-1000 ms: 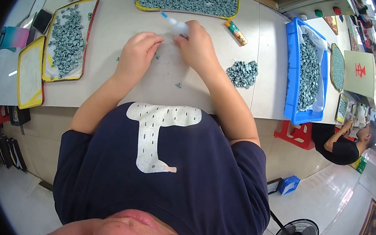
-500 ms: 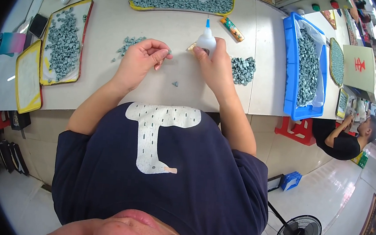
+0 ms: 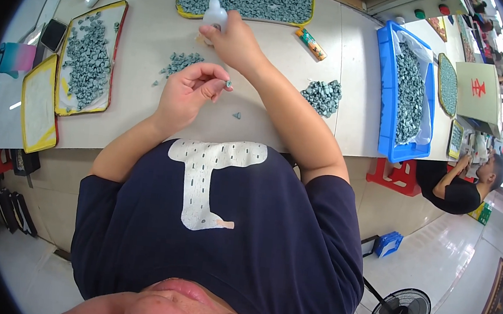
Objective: Applying glue to small green plastic parts and assembling them into larger components.
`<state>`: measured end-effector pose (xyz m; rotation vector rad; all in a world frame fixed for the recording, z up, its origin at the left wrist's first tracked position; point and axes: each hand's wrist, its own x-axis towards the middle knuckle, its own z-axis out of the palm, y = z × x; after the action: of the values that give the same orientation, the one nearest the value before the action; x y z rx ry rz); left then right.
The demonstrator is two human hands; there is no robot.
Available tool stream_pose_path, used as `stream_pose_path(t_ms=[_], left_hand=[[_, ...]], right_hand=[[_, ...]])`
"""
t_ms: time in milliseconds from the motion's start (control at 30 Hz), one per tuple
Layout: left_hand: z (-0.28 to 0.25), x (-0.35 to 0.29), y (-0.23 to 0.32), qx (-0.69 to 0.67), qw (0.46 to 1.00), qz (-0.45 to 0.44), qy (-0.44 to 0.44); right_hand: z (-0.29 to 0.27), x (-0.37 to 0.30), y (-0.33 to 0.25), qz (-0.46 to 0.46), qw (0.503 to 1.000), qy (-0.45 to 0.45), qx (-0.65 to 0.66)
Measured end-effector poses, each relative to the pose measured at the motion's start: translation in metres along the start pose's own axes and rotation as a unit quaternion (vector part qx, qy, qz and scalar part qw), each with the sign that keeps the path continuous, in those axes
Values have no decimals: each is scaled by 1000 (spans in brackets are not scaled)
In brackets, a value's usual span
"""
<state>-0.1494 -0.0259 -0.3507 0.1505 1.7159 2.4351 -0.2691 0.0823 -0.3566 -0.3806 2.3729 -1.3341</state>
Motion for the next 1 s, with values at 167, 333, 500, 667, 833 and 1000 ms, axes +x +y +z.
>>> stream_pose_path(t_ms=[167,333,500,667,833,1000], left_hand=[[-13,-1,0,-24,1000,-7,-3],[-11,-2,3,-22,1000,-14,-2],[-3,-3,0,-43,999,-15,-19],[-3,-5,5,-37,999,-22,-23],[-6,-5,10,-37,999,-13,-15],[-8,-1,9,-47,998,-26,-18]], right_hand=[[6,8,-12,11,999,37,-1],[-5,-3,6,-26,994,45,98],[2,3,0,-142,988,26,52],[13,4,-33,-97,994,-26,-33],[3,-1,-12,-84,993,13,-82],[-25,-13,36,-90,993,70,24]])
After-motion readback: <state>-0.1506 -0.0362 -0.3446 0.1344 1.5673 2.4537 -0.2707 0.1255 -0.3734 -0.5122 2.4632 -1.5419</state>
